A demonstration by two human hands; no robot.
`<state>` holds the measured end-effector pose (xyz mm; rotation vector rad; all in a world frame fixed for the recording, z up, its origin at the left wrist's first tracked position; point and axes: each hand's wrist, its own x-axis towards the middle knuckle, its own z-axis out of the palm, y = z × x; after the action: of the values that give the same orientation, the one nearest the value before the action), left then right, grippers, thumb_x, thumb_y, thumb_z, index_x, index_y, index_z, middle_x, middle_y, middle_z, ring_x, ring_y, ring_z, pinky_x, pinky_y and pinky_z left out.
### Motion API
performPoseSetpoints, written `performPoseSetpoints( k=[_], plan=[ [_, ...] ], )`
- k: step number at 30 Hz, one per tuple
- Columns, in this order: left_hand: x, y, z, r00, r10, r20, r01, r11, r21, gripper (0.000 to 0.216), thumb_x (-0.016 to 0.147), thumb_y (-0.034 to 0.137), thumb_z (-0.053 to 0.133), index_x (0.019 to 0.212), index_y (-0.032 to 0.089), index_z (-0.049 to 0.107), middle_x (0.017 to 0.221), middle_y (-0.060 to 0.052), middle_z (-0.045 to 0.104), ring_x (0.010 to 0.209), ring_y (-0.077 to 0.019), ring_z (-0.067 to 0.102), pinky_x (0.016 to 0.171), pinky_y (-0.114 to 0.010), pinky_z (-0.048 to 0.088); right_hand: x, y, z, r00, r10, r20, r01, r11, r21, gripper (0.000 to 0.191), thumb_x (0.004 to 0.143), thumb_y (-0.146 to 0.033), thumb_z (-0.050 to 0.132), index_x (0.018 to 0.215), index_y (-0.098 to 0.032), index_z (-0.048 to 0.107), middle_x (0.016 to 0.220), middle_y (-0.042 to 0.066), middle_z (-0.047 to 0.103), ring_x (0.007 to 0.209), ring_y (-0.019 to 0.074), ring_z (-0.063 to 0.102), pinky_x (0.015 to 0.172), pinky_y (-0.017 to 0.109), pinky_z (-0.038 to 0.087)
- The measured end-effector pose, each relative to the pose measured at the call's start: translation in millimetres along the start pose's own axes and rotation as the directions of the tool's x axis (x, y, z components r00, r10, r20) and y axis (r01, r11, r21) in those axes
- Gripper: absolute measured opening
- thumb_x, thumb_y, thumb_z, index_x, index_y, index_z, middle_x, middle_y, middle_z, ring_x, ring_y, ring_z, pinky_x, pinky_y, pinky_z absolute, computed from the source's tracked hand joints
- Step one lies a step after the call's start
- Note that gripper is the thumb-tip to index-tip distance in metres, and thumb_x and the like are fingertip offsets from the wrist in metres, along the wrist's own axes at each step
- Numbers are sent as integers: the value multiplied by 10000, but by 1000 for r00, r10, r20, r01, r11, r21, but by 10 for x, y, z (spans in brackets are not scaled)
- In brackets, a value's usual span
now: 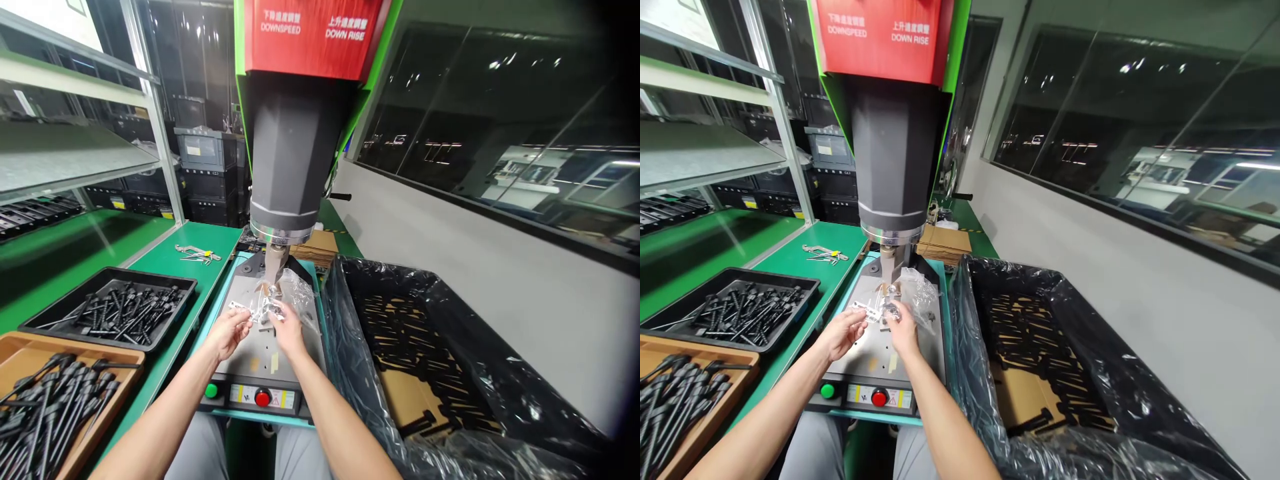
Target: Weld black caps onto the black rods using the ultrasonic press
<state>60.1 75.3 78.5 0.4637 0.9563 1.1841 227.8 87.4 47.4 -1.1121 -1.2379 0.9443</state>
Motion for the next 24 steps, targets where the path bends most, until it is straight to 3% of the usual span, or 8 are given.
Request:
performPoseSetpoints(
  k=[2,5,12,18,24],
  plan=[
    [-26,-10,12,1000,8,0,-8,1000,11,162,735,80,752,799,127,610,671,-3,642,530,-80,630,459,-125,520,91,-18,-31,992,-117,-48,112,989,-92,369,750,-327,643,1091,-191,680,1098,88,638,1019,247,589,952,391,436],
    [-34,-15,34,1000,11,-8,-11,1000,21,179,730,95,763,802,130,604,681,-1,652,530,-74,629,450,-120,506,207,-31,-32,985,-157,-71,145,978,-151,355,771,-310,625,1104,-195,671,1094,82,643,961,225,595,923,380,455],
    [3,-1,54,1000,13,-10,-13,999,36,193,720,114,777,786,131,596,654,14,634,518,-69,621,453,-125,497,517,-20,70,989,-107,-103,92,985,-146,320,680,-307,689,981,-202,712,1118,75,640,1086,252,553,979,372,415],
    [22,5,47,1000,14,-17,-13,999,53,212,695,125,796,770,128,598,633,13,629,519,-74,621,460,-130,494,649,5,48,999,37,-11,-38,997,-71,417,658,-411,729,998,-172,697,881,55,690,812,226,636,735,340,507],
    [45,-21,44,1000,17,-8,-16,997,72,250,666,151,822,771,128,597,636,21,619,516,-68,612,455,-124,478,691,-2,-2,997,74,17,-73,997,-19,403,680,-474,693,968,-192,701,935,56,700,880,232,634,769,329,494]
  ],
)
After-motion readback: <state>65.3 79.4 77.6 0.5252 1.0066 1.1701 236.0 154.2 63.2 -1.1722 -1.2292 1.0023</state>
